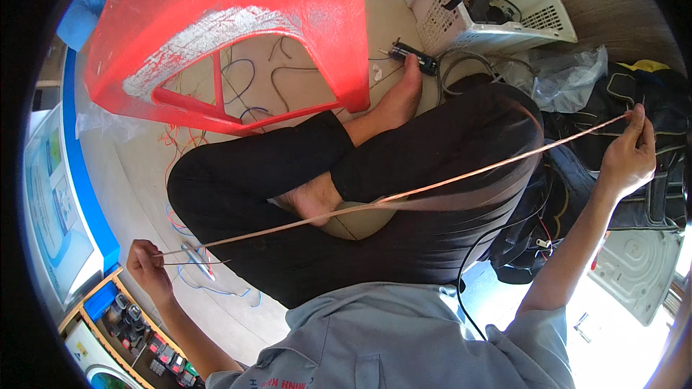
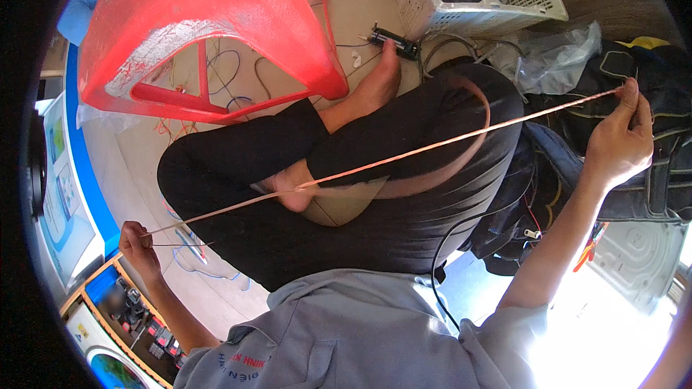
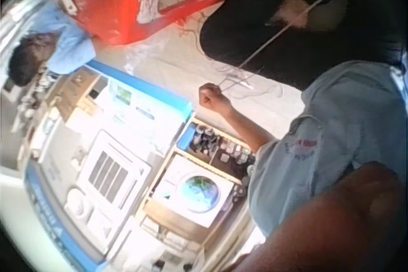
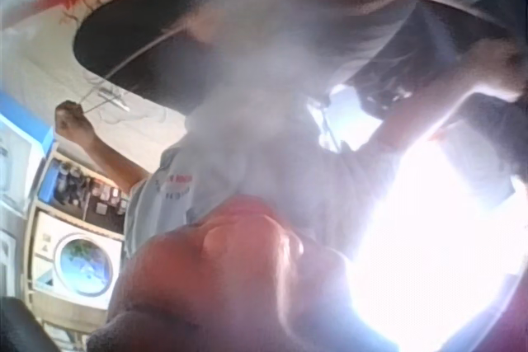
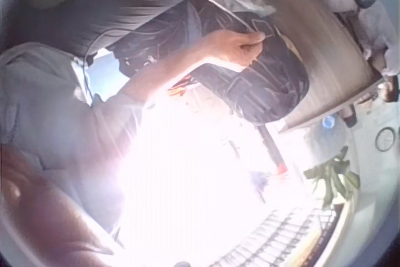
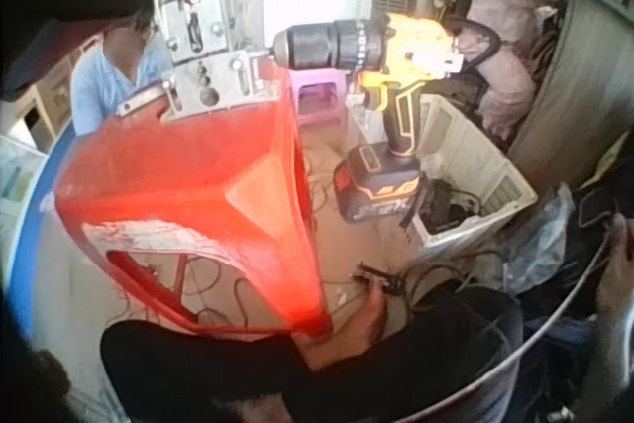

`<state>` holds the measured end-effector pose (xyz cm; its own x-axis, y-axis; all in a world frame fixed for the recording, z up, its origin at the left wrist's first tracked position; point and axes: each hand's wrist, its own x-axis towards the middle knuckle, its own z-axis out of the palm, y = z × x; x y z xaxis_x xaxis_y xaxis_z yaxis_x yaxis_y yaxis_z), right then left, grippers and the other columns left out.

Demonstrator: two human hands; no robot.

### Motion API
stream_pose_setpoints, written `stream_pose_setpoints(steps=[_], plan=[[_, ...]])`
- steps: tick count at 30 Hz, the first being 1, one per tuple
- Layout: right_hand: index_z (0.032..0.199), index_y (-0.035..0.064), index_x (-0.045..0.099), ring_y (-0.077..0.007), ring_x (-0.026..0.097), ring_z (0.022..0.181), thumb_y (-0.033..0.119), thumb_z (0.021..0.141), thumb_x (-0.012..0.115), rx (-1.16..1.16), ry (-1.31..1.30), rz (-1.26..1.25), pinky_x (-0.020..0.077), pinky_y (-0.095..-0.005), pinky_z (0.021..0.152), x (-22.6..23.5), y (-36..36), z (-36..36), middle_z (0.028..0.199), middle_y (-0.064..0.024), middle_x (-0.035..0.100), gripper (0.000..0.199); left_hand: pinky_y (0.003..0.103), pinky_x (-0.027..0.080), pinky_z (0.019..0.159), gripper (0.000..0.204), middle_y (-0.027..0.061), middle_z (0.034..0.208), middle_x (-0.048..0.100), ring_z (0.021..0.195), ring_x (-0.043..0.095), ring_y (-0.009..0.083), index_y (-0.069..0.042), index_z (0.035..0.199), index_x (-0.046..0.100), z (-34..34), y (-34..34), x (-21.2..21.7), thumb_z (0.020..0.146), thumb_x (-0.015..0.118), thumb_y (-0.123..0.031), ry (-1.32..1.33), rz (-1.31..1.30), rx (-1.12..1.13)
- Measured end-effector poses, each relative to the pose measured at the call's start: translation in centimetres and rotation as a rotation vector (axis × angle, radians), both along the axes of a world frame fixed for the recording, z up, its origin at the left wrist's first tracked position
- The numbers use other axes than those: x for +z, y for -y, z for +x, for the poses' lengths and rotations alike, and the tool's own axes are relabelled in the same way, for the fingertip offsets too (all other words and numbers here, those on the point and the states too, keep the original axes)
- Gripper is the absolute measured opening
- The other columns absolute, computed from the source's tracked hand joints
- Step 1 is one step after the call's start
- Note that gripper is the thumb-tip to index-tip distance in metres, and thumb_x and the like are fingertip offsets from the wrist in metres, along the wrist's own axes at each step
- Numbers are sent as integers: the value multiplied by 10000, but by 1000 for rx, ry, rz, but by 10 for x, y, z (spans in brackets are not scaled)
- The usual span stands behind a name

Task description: The person sits on the floor and assembles a lock onto a red plastic stool. They strip and twist wires, then use a cordless drill to fasten the lock mechanism to the stool.

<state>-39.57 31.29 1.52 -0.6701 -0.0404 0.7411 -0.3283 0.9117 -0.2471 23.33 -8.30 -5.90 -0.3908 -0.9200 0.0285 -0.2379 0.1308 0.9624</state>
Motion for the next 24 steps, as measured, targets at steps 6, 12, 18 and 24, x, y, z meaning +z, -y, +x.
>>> stream_pose_setpoints(steps=[6, 12, 18, 24], plan=[[970, 150, 808, -180, 730, 792, 495, 975, 624, -71, -8, 131, 531, -334, 682, 16, -28, -21, 876, -12, 775, 391, 239, 164, 451, 461, -85, 587, 321, 512, 243, 6, -117, 662, 452, 44, 41, -49, 1042, 602, -330, 361, -78, 341], [1001, 195, 802, -255, 746, 859, 560, 981, 551, -181, -31, 291, 552, -392, 731, 23, -73, -52, 936, -23, 779, 444, 304, 185, 499, 492, -70, 586, 297, 562, 244, 47, -85, 643, 450, 89, 56, -87, 1035, 616, -331, 620, -278, 410], [1100, 233, 775, -286, 727, 971, 612, 981, 486, -273, 5, 324, 545, -398, 818, 48, -101, -77, 1048, -36, 768, 492, 369, 243, 506, 517, 17, 563, 322, 546, 290, 125, -23, 673, 472, 142, 76, -97, 1027, 602, -375, 836, -441, 492], [971, -7, 759, -445, 688, 862, 329, 991, 579, -168, -128, 352, 525, -524, 801, 73, -62, -52, 951, -235, 735, 381, 388, 307, 516, 503, 63, 549, 389, 537, 340, 161, -3, 682, 531, 170, 95, -106, 1015, 604, -372, 929, -492, 516]])
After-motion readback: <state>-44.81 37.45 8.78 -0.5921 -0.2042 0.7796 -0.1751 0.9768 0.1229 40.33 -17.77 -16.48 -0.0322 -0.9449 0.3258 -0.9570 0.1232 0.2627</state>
